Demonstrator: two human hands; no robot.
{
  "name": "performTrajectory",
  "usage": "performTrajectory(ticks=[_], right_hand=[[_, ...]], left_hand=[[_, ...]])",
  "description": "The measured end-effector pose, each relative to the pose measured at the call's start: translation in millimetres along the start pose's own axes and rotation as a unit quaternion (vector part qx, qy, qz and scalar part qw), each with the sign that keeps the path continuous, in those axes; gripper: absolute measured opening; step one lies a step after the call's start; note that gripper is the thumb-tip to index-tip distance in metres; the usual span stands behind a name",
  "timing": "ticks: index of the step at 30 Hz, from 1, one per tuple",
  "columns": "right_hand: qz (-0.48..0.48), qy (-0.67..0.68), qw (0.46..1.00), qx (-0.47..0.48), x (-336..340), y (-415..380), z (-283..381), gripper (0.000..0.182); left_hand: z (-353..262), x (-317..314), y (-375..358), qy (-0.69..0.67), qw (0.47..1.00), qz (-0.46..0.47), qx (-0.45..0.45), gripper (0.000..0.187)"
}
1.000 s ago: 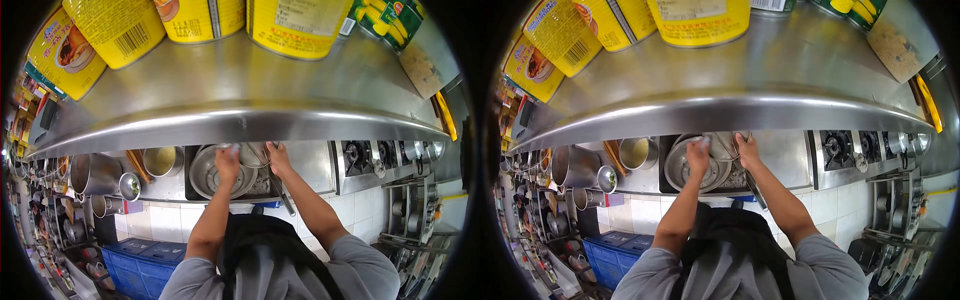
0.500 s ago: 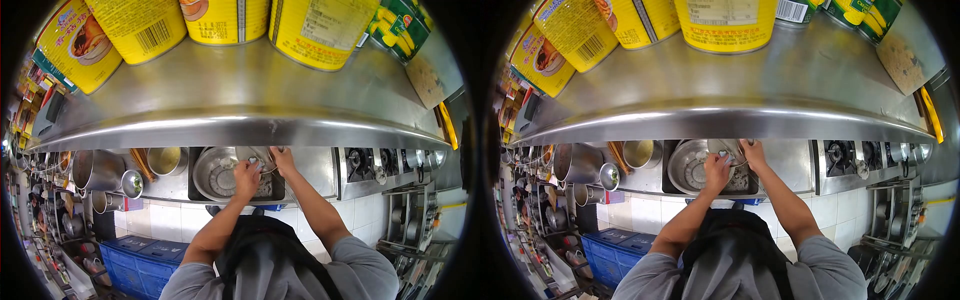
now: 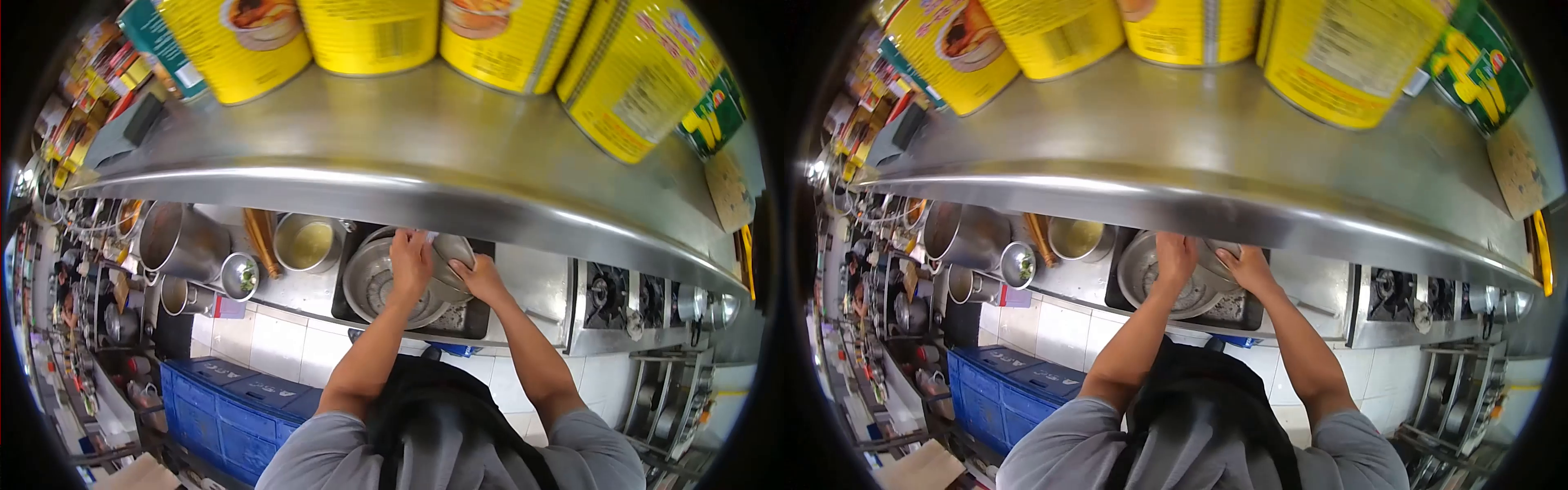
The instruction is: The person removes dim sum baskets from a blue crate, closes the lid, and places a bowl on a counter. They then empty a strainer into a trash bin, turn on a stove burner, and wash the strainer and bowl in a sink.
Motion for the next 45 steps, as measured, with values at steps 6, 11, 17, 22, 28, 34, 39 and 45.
performTrajectory(ticks=[6, 11, 17, 22, 28, 34, 39, 45], right_hand=[[0.122, 0.311, 0.894, -0.299, -9, -8, -79, 0.059], [0.265, 0.347, 0.76, -0.481, -42, -37, -113, 0.057], [0.256, 0.449, 0.765, -0.385, -66, -35, -62, 0.044], [0.264, 0.328, 0.805, -0.417, -91, -24, -57, 0.036], [0.216, 0.342, 0.82, -0.405, -118, -8, -10, 0.074], [0.273, 0.335, 0.825, -0.364, -125, -11, -31, 0.086], [0.14, 0.503, 0.742, -0.42, -101, 8, -15, 0.065], [0.121, 0.5, 0.791, -0.332, -98, -7, 24, 0.021]], left_hand=[[108, 105, 40, 0.189, 0.981, -0.006, 0.046, 0.016], [245, 104, 53, 0.287, 0.923, 0.138, 0.218, 0.038], [376, 59, 9, 0.21, 0.846, 0.344, 0.35, 0.067], [289, 82, 22, 0.121, 0.942, 0.257, 0.177, 0.051], [11, 20, -72, -0.019, 0.987, 0.138, 0.075, 0.045], [29, -3, -86, 0.019, 0.971, 0.188, 0.146, 0.027], [-19, 0, -92, -0.012, 0.984, 0.145, 0.103, 0.03], [6, 52, -114, -0.048, 0.978, 0.199, -0.042, 0.037]])
Point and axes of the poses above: each hand's wrist, its own y-axis towards the middle knuckle, its own x-axis out of the back of the hand, z = x × y, the point moved 5 cm from there along y, towards the middle knuckle, and after that the axes turned 9 degrees about -z, right-handed, at the moved point
